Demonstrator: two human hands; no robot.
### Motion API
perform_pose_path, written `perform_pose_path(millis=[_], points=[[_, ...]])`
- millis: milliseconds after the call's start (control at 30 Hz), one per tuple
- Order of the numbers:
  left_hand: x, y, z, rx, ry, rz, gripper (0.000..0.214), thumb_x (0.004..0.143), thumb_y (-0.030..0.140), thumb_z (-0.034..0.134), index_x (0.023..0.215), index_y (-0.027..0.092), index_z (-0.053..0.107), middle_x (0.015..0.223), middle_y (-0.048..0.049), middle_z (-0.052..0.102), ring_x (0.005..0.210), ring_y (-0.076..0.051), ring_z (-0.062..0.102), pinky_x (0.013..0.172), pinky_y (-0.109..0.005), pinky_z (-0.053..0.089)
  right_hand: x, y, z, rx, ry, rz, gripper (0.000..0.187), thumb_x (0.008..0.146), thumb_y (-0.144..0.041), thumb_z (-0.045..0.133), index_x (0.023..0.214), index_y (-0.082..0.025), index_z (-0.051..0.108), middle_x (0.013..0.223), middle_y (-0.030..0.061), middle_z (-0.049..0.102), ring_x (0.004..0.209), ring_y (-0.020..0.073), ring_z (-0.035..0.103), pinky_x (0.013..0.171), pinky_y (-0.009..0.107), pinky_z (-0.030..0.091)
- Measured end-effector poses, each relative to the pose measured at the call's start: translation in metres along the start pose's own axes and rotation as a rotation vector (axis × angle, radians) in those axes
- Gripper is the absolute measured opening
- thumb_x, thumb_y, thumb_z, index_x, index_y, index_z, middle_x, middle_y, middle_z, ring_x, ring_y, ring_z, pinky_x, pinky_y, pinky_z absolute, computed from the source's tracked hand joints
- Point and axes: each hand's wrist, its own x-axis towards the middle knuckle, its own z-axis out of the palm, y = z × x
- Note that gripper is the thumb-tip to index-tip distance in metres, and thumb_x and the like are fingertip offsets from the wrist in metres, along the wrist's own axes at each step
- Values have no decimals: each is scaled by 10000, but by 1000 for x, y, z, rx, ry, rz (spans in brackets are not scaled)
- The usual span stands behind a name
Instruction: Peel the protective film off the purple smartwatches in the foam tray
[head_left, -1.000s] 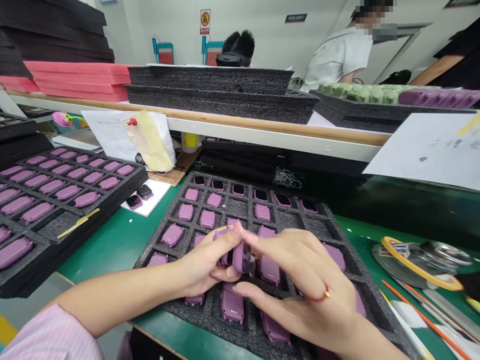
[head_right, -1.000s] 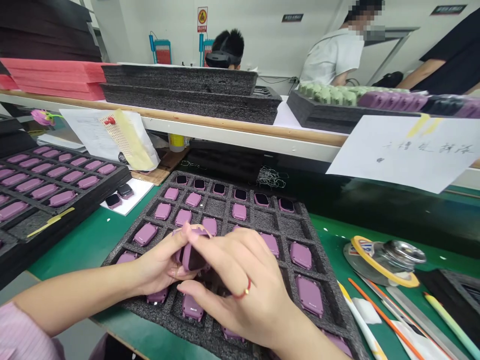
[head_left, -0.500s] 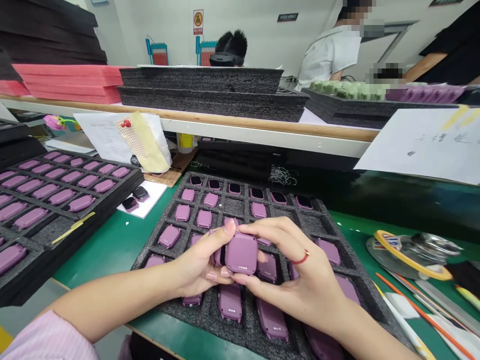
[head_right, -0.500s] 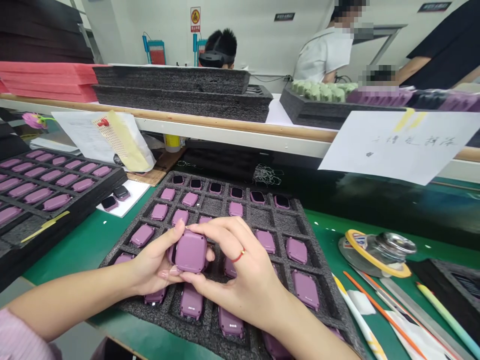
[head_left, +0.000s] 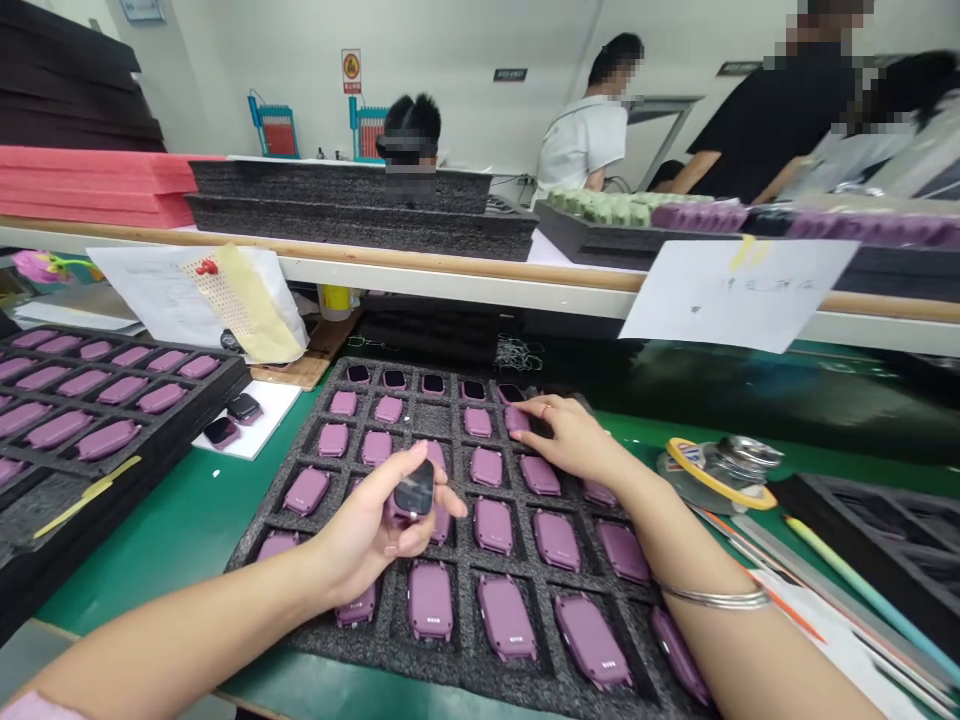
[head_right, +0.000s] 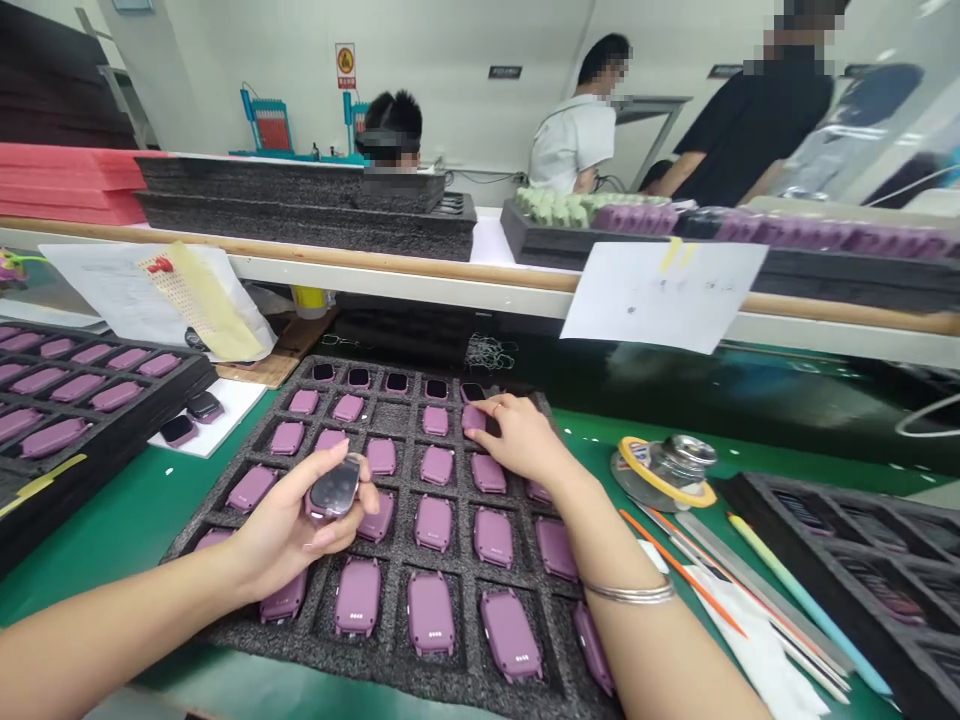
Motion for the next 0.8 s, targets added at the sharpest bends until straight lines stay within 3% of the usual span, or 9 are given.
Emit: perform_pose_path(millis=[133,300,500,633,700,733,800], points=[[-1,-1,2,109,29,-19,279,892,421,658,932,146,647,796,-19,646,438,0,336,449,-168,199,-4,-8,-3,-71,-93,-25,253,877,-196,673,1122,-156,723,1275,148,676,1188,312,629,1051,535,465],[-2,-1,3,130,5,-27,359,881,497,662,971,150,671,837,-27,643,456,-4,336,452,-176,188,-4,-17,-4,-73,-141,-42,246,954,-287,637,1170,-170,661,1254,93,672,1138,231,650,1005,485,517],[0,-1,2,38,-1,-44,421,881,540,639,959,129,691,862,-66,665,457,-20,389,443,-175,209,-3,-21,-12,36,-52,-77,143,950,-204,608,1042,-174,714,1125,98,736,1046,236,698,946,457,558],[3,-1,3,-107,-41,-79,440,912,526,589,948,103,704,798,-75,658,441,-33,413,433,-177,237,-15,-67,-22,193,123,-171,220,997,-243,500,1117,-205,681,1173,114,732,1133,255,670,1018,470,514],[3,-2,3,-148,-39,-75,428,874,519,654,923,98,710,745,-54,644,425,-25,401,432,-169,263,-26,-98,-26,311,140,-278,229,941,-407,621,1085,-231,650,1175,78,726,1115,223,675,985,397,544],[3,-2,3,-164,-41,-70,436,847,530,687,889,96,710,713,-42,633,419,-21,395,432,-165,278,-32,-112,-27,389,122,-369,331,848,-470,731,1060,-237,632,1202,72,712,1127,220,668,980,370,549],[3,-4,3,-194,-61,-56,461,798,556,736,792,97,695,635,-12,592,410,-16,386,429,-153,298,-43,-132,-27,521,119,-521,357,780,-393,820,1015,-230,605,1213,78,696,1129,209,661,965,342,548]])
